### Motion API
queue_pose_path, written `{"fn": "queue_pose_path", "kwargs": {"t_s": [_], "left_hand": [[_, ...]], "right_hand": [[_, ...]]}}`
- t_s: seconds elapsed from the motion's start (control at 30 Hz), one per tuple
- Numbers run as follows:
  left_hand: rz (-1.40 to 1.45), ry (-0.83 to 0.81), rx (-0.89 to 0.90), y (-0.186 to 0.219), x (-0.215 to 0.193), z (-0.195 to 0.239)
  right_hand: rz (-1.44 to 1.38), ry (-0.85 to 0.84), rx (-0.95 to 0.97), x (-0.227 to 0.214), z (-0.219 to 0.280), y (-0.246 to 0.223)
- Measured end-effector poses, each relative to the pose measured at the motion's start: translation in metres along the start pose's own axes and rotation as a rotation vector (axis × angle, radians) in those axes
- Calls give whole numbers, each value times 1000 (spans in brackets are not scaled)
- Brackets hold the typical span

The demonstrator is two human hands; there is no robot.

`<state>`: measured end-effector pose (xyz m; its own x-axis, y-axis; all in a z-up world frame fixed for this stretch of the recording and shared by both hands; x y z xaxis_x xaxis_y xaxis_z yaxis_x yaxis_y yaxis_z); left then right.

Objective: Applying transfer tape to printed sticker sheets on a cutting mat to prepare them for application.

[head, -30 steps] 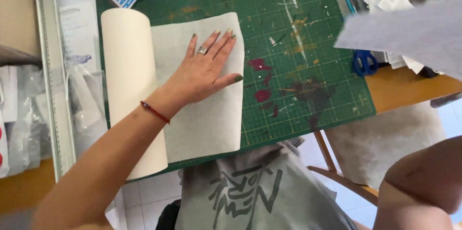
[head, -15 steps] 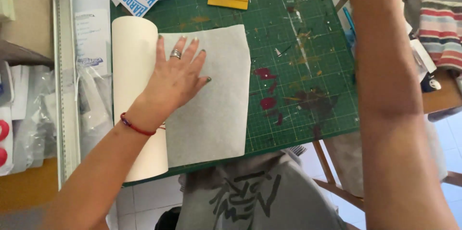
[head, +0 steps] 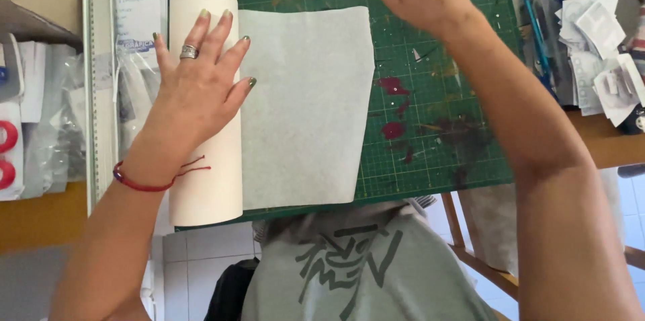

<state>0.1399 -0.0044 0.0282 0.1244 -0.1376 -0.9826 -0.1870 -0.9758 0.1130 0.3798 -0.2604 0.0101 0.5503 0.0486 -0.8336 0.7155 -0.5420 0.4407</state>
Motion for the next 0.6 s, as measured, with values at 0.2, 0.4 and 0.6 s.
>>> {"fn": "queue_pose_path", "kwargs": {"t_s": [0.2, 0.4, 0.6], "left_hand": [[-55, 105, 46, 4, 2, 8], [-139, 152, 69, 15, 3, 6], [-188, 169, 77, 25, 6, 2]], "right_hand": [[-337, -247, 91, 23, 2, -32], [-229, -143, -23, -5, -11, -53], [-122, -343, -83, 6, -29, -73]]}}
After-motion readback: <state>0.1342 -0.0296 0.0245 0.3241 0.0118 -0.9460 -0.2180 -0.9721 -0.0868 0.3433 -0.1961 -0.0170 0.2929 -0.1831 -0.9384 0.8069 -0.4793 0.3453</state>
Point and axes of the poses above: each hand's wrist, its own z-axis away from the middle knuckle, its own x-axis out of the palm, y = z × x, the point moved 7 cm from there along -z, towards the middle knuckle, and after that the axes turned 13 degrees about z, right-handed, at the moved point
